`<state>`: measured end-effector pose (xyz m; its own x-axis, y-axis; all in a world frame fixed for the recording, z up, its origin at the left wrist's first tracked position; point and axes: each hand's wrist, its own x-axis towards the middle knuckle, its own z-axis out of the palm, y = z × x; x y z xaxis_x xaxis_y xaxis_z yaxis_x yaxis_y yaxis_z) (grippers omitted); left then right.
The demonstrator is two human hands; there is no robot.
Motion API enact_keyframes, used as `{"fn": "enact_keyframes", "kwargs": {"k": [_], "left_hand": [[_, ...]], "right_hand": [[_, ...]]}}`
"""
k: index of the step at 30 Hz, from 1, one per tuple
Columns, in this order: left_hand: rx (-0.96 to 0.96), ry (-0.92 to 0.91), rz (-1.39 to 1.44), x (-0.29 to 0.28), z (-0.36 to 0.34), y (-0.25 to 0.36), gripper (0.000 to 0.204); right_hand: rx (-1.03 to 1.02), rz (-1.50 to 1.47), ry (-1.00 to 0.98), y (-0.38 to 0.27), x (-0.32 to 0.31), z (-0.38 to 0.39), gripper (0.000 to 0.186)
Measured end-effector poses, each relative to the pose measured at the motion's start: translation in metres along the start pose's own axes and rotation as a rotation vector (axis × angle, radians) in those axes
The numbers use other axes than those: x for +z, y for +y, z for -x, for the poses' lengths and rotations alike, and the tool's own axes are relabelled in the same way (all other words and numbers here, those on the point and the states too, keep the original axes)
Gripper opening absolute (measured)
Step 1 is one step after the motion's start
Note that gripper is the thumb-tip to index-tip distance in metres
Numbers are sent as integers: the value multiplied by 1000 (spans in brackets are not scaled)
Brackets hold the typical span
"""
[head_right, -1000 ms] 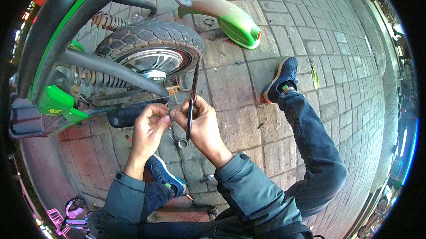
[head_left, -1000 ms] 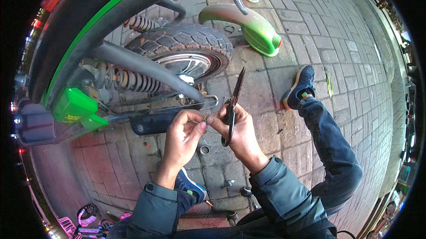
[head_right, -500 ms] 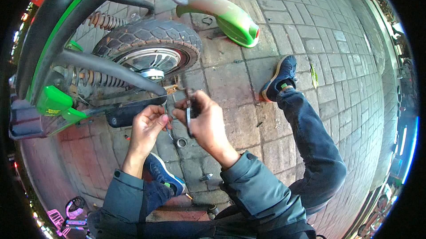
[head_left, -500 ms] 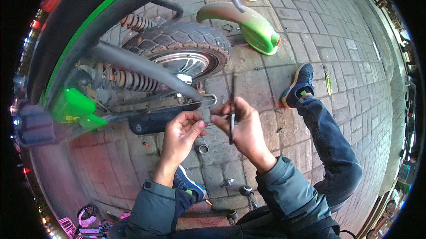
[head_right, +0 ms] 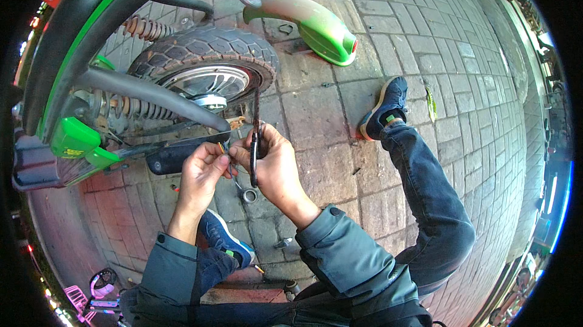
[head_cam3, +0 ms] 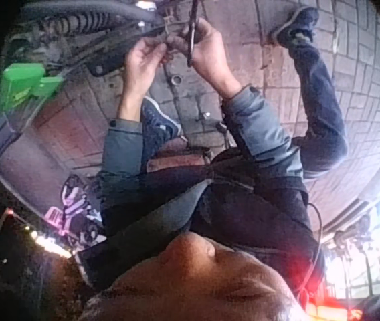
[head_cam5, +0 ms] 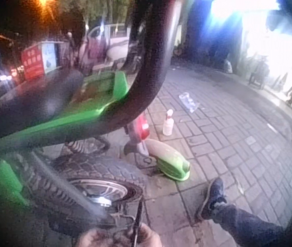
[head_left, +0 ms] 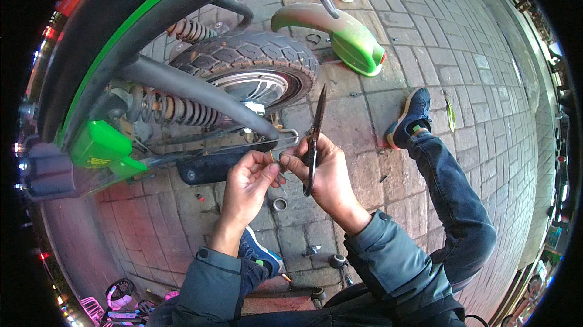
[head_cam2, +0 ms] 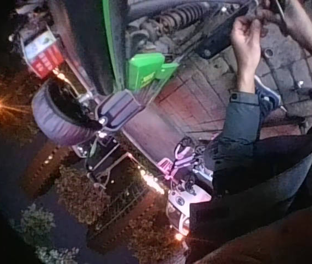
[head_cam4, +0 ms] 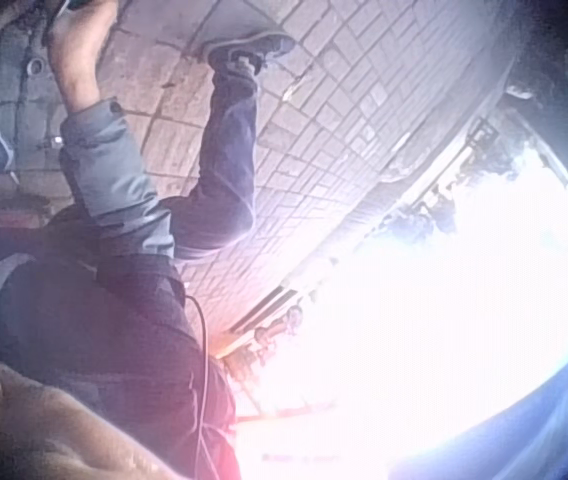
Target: The person retrieves pliers and a spray can from a workshop, then moves to a green electric scooter parked on the sidewalk. They sit and use the pliers to strip and cut wires near the rear wheel, repeatedly manipulating the same wire bundle.
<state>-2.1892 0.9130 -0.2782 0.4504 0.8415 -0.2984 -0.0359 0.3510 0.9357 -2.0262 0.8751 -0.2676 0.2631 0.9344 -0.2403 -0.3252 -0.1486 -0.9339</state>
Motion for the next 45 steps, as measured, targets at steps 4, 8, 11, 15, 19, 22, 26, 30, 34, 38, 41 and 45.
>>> {"fn": "enact_keyframes", "kwargs": {"k": [4, 8, 11, 15, 19, 22, 26, 30, 34, 38, 41, 45], "left_hand": [[5, 29, -29, 4, 2, 4, 17], [31, 81, -49, 8, 5, 7, 19], [47, 52, -174, 11, 5, 8, 17], [41, 155, -456, 14, 8, 9, 12], [131, 245, -332, 20, 8, 6, 11], [170, 264, -298, 22, 6, 3, 12], [168, 289, -374, 21, 9, 4, 11], [159, 271, -419, 21, 10, 6, 11], [185, 257, -482, 22, 9, 8, 10], [182, 234, -543, 22, 10, 11, 7], [186, 207, -577, 22, 9, 16, 11], [181, -18, -563, 16, 8, 30, 20]], "right_hand": [[48, -19, -4, 0, -1, 1, 27], [117, -87, 41, 3, -1, 6, 26], [127, -141, 64, 7, 1, 8, 24], [135, 326, 158, 7, -10, 17, 26], [71, 674, 107, 3, -25, 47, 36], [127, 869, -19, 6, -24, 59, 33], [77, 949, -43, 7, -18, 63, 33], [79, 953, -64, 6, -19, 61, 33], [38, 959, -73, 7, -21, 61, 33], [63, 955, -68, 8, -21, 61, 33], [75, 950, -69, 6, -22, 61, 34], [52, 1001, -61, 4, -25, 60, 33]]}}
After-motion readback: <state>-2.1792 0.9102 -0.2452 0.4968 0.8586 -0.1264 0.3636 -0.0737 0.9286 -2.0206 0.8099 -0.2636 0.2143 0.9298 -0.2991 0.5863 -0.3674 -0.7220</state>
